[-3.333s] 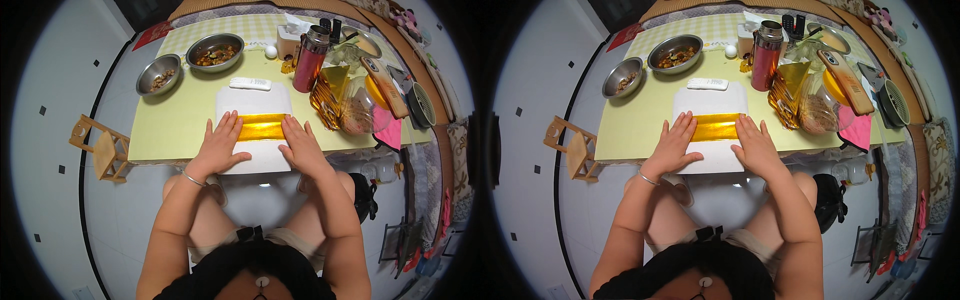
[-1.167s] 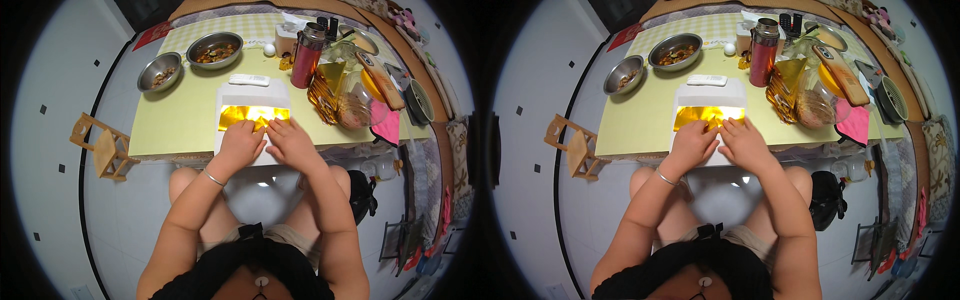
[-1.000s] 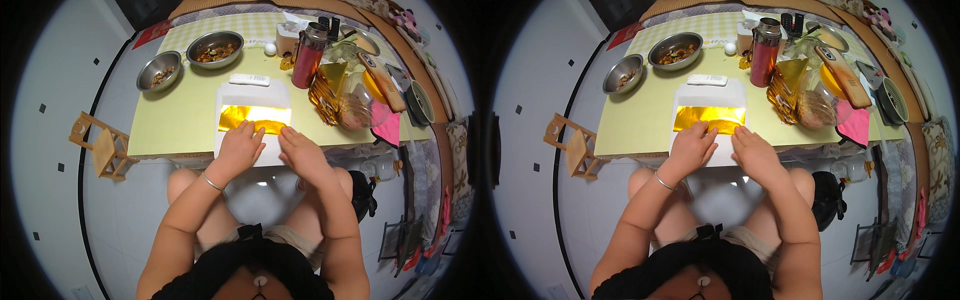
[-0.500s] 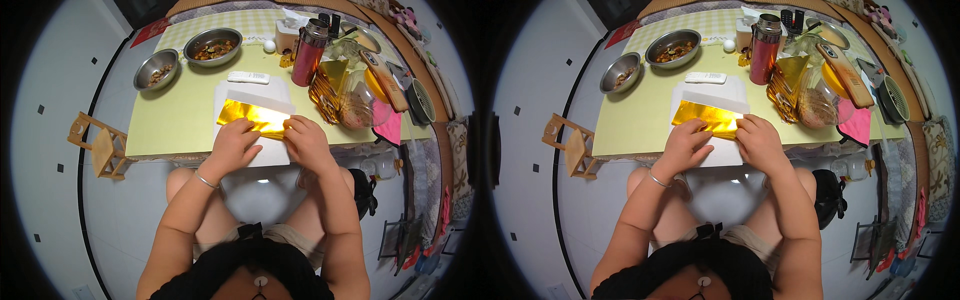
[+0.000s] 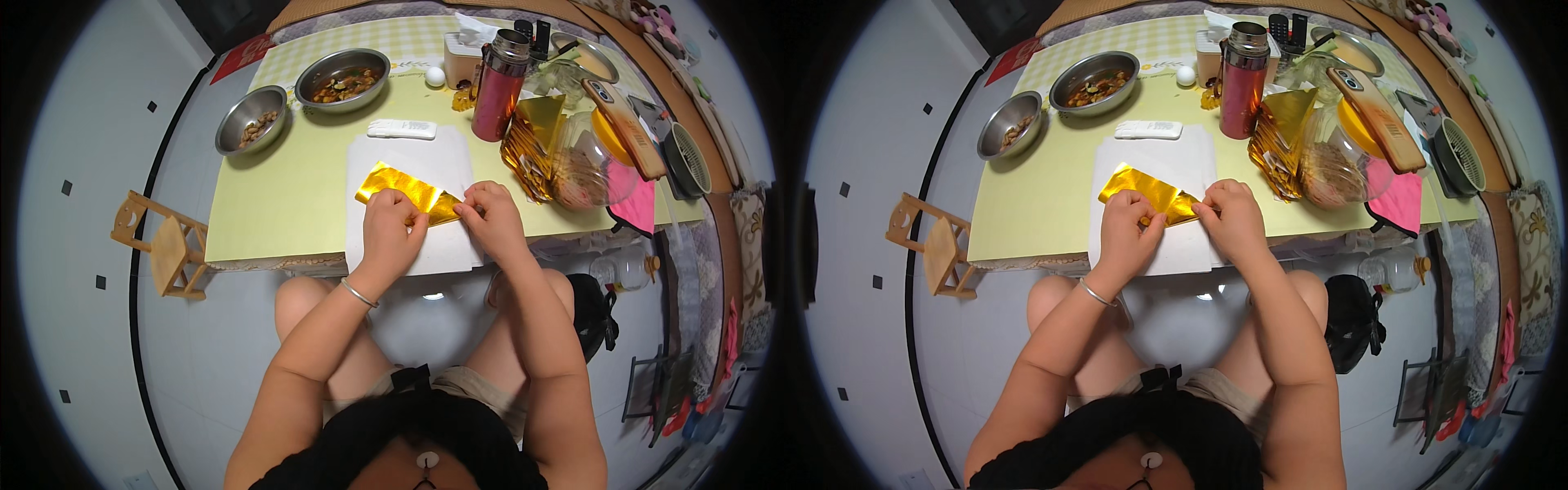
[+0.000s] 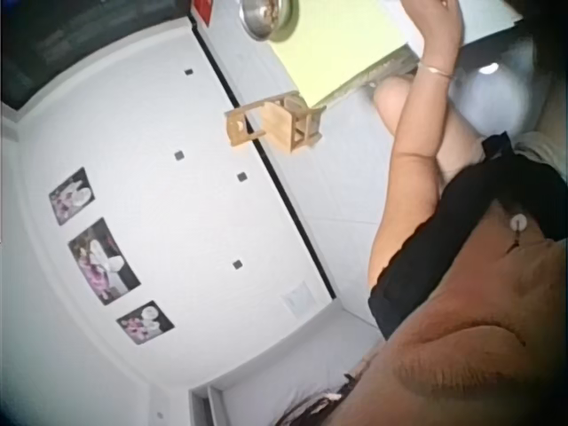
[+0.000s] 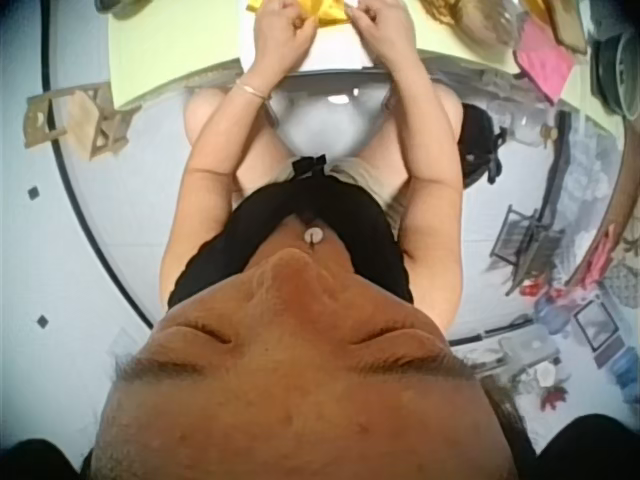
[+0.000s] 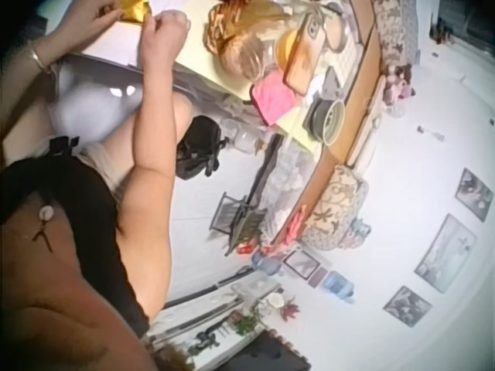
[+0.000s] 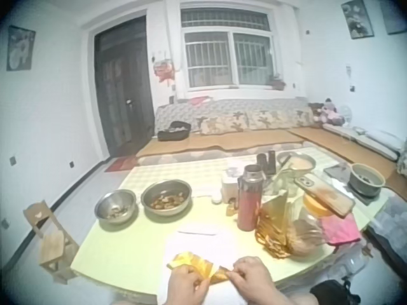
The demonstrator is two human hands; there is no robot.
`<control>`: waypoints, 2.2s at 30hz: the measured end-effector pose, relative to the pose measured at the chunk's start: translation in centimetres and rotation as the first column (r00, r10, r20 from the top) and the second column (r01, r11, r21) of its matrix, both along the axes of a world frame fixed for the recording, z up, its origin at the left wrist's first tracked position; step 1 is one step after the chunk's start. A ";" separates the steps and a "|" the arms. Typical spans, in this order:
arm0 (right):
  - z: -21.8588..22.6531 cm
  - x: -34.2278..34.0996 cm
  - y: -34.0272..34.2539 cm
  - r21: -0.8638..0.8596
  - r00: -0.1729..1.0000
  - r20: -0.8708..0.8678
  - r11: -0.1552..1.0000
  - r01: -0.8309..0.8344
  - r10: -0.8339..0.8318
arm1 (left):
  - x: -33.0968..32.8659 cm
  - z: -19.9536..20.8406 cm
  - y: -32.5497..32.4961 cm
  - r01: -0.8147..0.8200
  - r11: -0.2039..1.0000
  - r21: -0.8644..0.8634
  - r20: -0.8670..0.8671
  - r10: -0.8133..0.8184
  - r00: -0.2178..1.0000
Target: The person folds multiple sheets of gold-colored paper into triangular shapes using a white rectangular guide on a table. Each sheet is folded in half, then the corners are folded inward to form a triangle, and the finished pieces are stacked on the table.
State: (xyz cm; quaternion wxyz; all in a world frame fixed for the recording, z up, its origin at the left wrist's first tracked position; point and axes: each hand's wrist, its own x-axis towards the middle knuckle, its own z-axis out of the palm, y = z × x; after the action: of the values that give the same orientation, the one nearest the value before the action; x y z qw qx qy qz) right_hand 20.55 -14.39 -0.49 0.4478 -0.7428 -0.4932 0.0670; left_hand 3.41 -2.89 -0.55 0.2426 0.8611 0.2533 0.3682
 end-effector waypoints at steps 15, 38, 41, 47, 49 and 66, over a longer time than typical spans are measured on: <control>0.1 -1.4 0.2 -0.005 0.968 0.215 0.991 0.131 -0.126 | 0.9 -0.1 0.1 -0.008 0.998 0.062 -0.009 0.008 1.000; 0.9 -4.7 -1.7 -0.356 0.810 0.436 0.902 -0.246 0.393 | -2.7 1.3 3.4 0.194 0.958 0.213 -0.103 -0.175 0.979; 1.0 -3.2 -2.0 -0.344 0.792 0.387 0.871 -0.352 0.473 | -4.9 2.5 5.3 0.364 0.909 0.202 -0.147 -0.339 0.929; 1.7 0.6 -1.5 -0.265 0.782 0.194 0.799 -0.540 0.593 | -7.5 3.5 4.2 0.444 0.879 0.174 -0.307 -0.380 0.872; 1.5 0.7 -1.0 -0.253 0.782 0.201 0.802 -0.540 0.590 | -7.7 2.8 3.5 0.424 0.879 0.218 -0.299 -0.353 0.887; 0.1 -5.5 1.6 -0.004 0.895 0.339 0.952 -0.306 0.289 | -6.2 0.9 2.5 0.261 0.901 0.346 -0.136 -0.228 0.964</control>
State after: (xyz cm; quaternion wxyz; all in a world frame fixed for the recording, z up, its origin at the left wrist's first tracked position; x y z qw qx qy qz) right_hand 15.01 -12.79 -0.37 0.3601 -0.6479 -0.6712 -0.0050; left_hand -2.83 -0.40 0.34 0.1127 0.9319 0.0822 0.3348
